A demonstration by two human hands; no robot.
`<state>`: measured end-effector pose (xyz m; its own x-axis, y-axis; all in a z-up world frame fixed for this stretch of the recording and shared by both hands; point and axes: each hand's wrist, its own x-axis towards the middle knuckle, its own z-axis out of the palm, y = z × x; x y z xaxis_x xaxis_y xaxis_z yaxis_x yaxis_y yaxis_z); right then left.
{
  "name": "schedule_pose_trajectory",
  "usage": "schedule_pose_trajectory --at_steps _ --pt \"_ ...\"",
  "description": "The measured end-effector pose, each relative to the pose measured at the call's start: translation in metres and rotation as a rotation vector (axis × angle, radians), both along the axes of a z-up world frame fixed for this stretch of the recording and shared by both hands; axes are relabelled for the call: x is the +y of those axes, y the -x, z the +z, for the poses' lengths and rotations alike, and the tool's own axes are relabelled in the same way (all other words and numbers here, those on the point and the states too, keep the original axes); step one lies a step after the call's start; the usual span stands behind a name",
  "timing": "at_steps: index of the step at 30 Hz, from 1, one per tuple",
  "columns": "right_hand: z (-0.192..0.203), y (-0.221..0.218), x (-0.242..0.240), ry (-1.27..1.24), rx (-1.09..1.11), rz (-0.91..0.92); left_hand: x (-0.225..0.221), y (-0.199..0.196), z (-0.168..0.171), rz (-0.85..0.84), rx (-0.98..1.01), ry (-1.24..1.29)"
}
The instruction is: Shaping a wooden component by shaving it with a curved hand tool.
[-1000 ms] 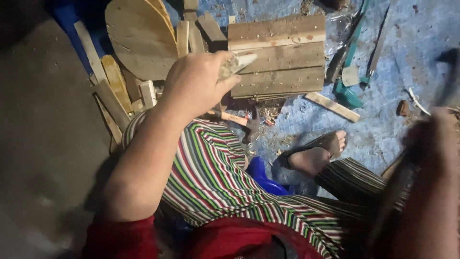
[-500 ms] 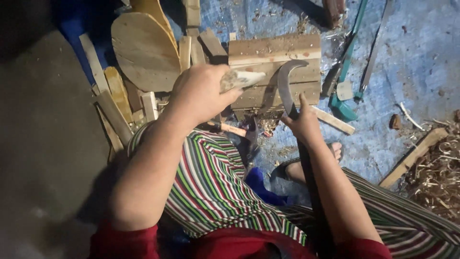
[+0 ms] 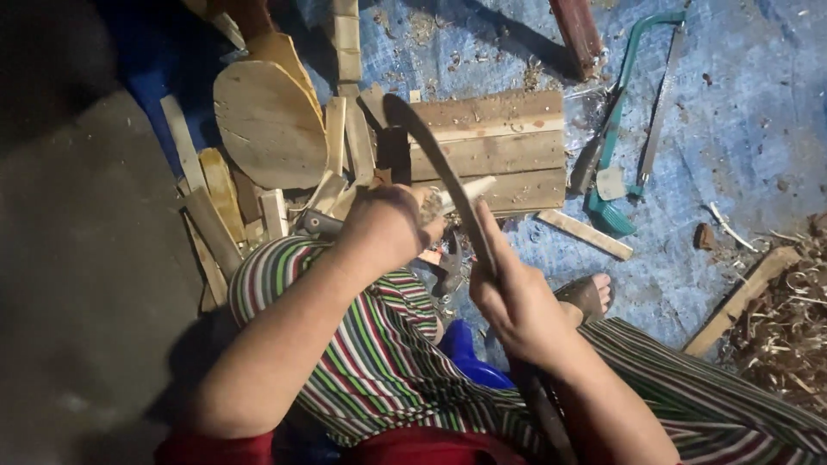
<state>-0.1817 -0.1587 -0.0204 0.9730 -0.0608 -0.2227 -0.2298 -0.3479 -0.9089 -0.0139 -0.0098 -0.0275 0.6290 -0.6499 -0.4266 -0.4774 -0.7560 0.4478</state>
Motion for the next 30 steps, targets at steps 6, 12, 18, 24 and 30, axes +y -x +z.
schedule_pose_trajectory --at_steps 6,12,18,24,30 --pt "-0.065 -0.011 0.000 0.241 0.099 0.011 0.005 0.004 -0.010 0.062 -0.033 0.126" --pt "-0.004 0.001 0.001 0.095 0.226 -0.046 -0.002 0.000 -0.005 0.073 0.084 0.010" --pt "-0.064 -0.005 0.004 0.057 0.156 -0.055 -0.001 0.011 -0.011 0.051 0.055 -0.033" --pt "-0.030 -0.006 -0.002 0.068 0.174 -0.060 0.002 0.011 -0.005 0.070 0.032 0.073" --pt "-0.017 0.009 0.007 -0.056 -0.002 -0.039 0.002 0.013 -0.016 0.049 0.019 -0.029"
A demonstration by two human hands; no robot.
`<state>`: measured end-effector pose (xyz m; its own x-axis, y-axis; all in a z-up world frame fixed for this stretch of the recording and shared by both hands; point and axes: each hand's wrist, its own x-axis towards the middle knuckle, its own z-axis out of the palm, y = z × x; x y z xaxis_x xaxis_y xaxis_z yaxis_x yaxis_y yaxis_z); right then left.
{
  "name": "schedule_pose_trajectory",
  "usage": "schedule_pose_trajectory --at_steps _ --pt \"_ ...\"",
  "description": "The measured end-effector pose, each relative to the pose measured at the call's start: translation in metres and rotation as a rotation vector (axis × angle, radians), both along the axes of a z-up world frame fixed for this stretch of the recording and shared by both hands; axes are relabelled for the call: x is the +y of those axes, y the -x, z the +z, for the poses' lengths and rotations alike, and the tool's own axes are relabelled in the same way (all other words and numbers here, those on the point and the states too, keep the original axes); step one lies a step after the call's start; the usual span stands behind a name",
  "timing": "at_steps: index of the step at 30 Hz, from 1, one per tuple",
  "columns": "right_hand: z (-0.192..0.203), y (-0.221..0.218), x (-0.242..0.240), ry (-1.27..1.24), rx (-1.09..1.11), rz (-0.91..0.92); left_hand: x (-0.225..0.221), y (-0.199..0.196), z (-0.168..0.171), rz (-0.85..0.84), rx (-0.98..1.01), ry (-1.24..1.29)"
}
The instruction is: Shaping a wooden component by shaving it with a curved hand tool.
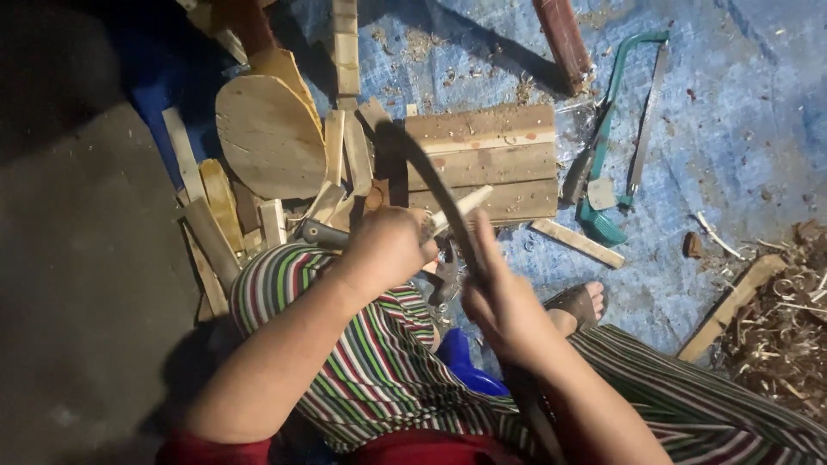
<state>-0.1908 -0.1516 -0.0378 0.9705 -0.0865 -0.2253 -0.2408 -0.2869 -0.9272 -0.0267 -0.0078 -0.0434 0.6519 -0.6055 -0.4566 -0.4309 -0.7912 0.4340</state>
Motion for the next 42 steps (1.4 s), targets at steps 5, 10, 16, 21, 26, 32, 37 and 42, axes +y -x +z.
schedule_pose_trajectory --at_steps 5,10,16,21,26,32,37,42 --pt "-0.071 -0.028 -0.014 0.174 0.256 -0.023 0.004 -0.003 0.010 0.051 0.051 0.023" --pt "-0.008 -0.011 -0.010 0.110 0.192 -0.044 0.003 -0.003 0.001 0.042 0.039 0.037" --pt "-0.041 -0.016 -0.002 0.168 0.275 -0.010 0.006 -0.007 0.006 0.058 0.047 0.034" --pt "-0.108 -0.017 -0.009 0.440 0.328 -0.062 0.009 -0.005 0.006 0.041 0.041 -0.003" --pt "-0.009 -0.006 0.024 0.296 0.306 0.060 0.014 -0.005 -0.007 0.049 0.005 -0.045" --pt "-0.134 -0.020 -0.016 0.381 0.361 -0.047 0.014 -0.007 0.001 0.001 0.028 -0.033" --pt "-0.080 -0.012 -0.006 0.304 0.355 -0.037 0.010 -0.003 0.012 -0.023 0.044 -0.016" --pt "-0.028 -0.013 0.011 0.164 0.316 0.005 0.007 -0.006 0.008 0.035 0.045 -0.019"
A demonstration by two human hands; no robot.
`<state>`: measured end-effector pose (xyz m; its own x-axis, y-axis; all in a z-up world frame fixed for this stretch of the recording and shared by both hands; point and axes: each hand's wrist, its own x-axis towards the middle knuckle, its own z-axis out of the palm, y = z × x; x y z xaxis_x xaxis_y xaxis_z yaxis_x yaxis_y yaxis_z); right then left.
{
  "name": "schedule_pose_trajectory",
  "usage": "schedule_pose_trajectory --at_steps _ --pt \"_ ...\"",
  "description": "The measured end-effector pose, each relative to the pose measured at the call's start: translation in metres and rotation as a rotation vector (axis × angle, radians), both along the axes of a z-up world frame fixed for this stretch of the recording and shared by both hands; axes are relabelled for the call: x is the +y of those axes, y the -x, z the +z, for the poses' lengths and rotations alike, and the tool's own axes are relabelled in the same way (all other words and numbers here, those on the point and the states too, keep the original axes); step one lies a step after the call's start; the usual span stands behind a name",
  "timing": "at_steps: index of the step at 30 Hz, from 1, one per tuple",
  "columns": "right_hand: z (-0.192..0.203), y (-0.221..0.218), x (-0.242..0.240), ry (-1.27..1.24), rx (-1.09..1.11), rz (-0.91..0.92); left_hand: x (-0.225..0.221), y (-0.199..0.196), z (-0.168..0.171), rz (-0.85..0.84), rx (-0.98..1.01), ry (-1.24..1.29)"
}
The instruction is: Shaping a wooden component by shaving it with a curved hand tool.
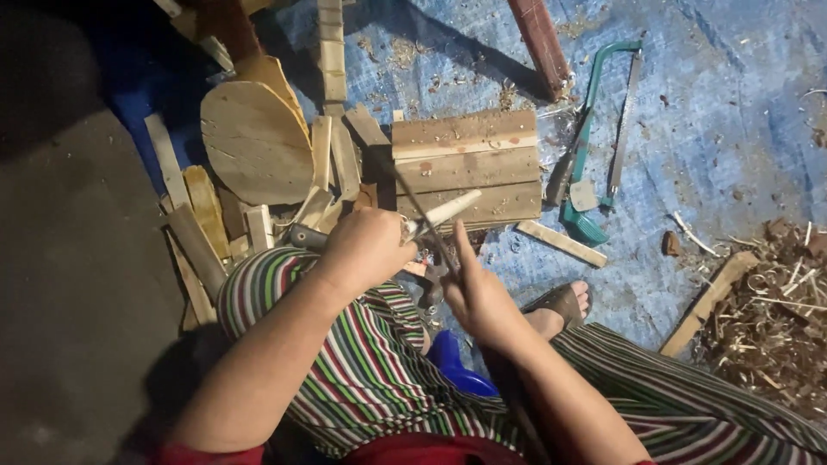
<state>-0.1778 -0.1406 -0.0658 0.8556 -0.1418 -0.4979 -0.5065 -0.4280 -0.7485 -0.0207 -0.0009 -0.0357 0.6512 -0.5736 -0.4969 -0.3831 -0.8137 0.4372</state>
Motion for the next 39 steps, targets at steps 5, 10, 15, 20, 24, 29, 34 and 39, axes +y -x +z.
schedule_pose_trajectory --at_steps 5,10,15,20,24,29,34,39 --pt "-0.101 -0.008 -0.042 0.174 0.127 -0.110 0.003 0.004 -0.002 -0.071 -0.055 0.061" --pt "-0.053 -0.010 -0.035 0.026 0.128 -0.152 0.001 0.006 -0.003 -0.070 -0.210 0.214" --pt "-0.030 -0.005 -0.031 -0.069 0.068 -0.184 0.002 0.005 -0.019 -0.086 -0.341 0.356" --pt "0.016 -0.001 -0.036 -0.158 -0.023 -0.248 -0.008 -0.001 -0.005 0.198 -0.184 1.166" --pt "0.018 0.013 -0.054 -0.285 -0.202 -0.259 -0.016 -0.005 -0.051 0.939 0.302 0.962" --pt "0.018 0.034 -0.052 -0.800 -0.377 -0.358 -0.057 0.002 0.004 1.074 0.515 0.642" --pt "0.027 0.034 -0.032 -0.968 -0.435 -0.236 -0.058 0.003 -0.021 1.070 0.628 0.507" --pt "0.002 0.034 -0.031 -0.942 -0.472 -0.239 -0.060 0.050 -0.054 0.872 1.026 0.410"
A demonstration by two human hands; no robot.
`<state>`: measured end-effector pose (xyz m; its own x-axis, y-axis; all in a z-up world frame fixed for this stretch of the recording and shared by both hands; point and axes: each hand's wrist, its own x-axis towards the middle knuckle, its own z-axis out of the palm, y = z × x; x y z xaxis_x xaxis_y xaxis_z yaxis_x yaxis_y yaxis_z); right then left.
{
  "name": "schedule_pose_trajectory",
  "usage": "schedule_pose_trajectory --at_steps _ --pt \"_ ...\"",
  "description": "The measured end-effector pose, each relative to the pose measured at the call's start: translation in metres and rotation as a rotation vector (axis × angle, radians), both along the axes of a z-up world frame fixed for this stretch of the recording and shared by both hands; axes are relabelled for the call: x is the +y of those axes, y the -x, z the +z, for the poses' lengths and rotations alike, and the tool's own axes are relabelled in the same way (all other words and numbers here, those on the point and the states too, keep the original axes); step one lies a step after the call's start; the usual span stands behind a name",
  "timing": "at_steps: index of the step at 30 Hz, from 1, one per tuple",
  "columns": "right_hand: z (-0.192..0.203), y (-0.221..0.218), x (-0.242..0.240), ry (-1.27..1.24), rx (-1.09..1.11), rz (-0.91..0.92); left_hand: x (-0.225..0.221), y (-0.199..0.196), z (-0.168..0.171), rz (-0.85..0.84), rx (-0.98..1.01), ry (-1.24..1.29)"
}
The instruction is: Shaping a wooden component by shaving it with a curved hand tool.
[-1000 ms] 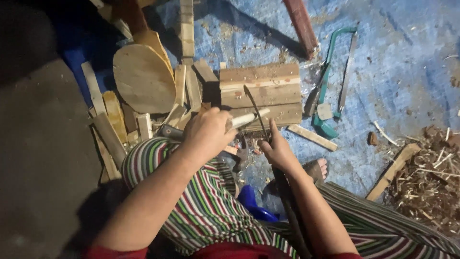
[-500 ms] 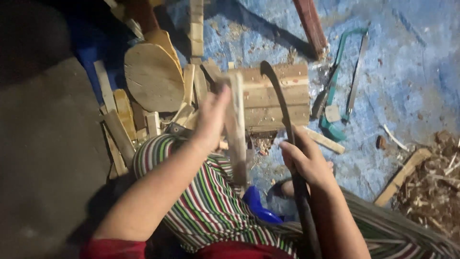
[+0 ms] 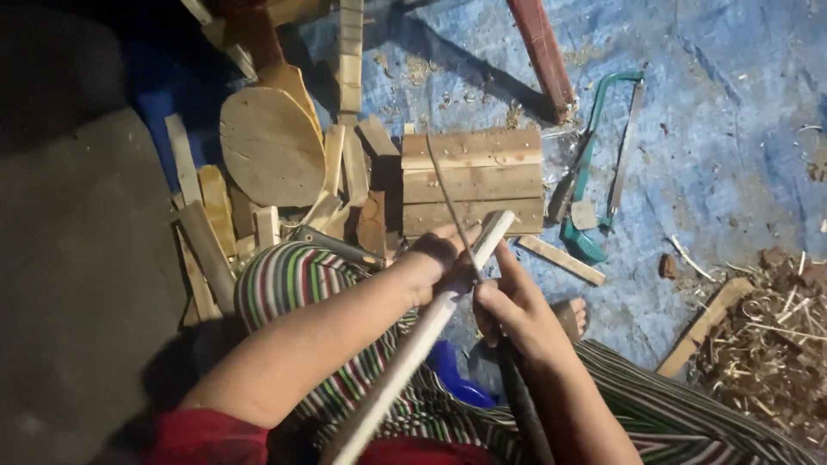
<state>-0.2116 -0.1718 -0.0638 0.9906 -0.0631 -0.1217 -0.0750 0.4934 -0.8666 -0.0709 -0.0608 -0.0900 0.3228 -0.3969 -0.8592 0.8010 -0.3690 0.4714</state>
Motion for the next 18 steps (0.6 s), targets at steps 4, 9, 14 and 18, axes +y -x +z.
schedule_pose_trajectory --at_steps 4,9,14,18 --pt "-0.002 0.003 0.003 0.088 0.103 0.006 0.011 0.001 -0.001 0.123 0.052 0.215" --pt "-0.007 0.010 -0.023 0.400 0.217 -0.118 0.028 0.000 0.026 -0.186 0.103 0.236" --pt "0.034 -0.008 -0.002 0.590 0.535 -0.155 0.030 -0.008 0.005 -0.310 -0.041 0.175" --pt "0.032 -0.002 0.031 0.653 0.192 0.072 0.047 -0.020 0.007 -0.320 -0.035 0.133"
